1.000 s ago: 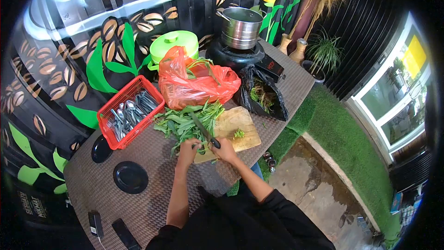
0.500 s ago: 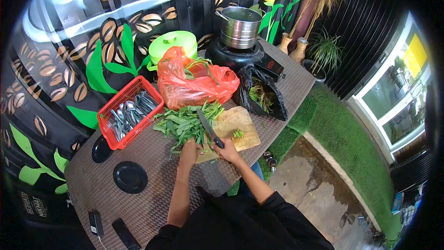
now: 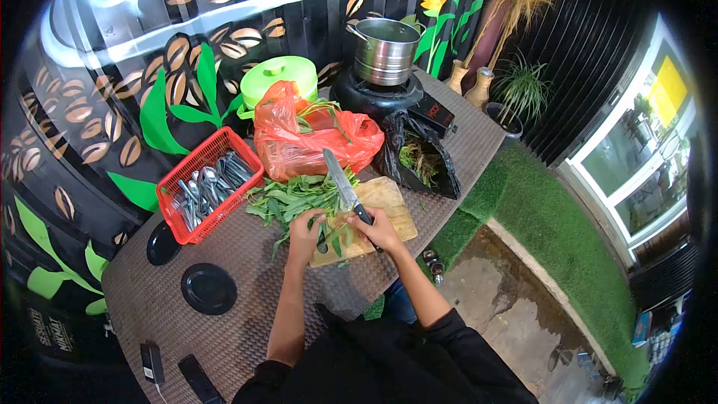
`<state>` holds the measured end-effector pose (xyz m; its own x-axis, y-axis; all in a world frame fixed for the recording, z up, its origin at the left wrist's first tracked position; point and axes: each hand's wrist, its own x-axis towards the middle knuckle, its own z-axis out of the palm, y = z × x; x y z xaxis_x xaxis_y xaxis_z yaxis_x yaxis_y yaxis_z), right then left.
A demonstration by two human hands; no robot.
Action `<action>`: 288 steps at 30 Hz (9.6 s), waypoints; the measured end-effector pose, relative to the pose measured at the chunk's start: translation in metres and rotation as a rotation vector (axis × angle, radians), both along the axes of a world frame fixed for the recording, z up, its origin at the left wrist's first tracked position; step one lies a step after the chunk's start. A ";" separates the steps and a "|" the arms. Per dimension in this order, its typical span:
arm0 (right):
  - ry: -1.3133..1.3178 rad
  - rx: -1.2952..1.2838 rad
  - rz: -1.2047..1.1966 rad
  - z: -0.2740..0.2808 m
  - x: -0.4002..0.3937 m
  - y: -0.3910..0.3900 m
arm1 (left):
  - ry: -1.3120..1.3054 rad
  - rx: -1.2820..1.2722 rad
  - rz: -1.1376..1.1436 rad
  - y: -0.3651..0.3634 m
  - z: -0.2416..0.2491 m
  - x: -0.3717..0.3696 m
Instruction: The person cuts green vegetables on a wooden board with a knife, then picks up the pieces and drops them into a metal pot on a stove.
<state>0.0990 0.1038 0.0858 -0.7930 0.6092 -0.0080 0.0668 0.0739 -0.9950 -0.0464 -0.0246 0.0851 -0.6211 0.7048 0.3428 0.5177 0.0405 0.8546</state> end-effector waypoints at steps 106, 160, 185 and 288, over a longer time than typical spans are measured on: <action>-0.036 0.240 -0.516 -0.021 0.013 -0.021 | -0.673 0.034 0.014 0.074 -0.067 0.050; -0.797 0.629 -0.219 -0.052 0.071 -0.049 | 0.318 -0.022 -0.190 0.060 -0.082 0.052; -0.852 0.711 -0.274 -0.048 0.071 -0.039 | 0.120 -0.090 -0.101 0.074 -0.084 0.056; -0.858 0.501 -0.245 -0.038 0.035 -0.022 | 0.074 -0.074 -0.167 0.065 -0.085 0.043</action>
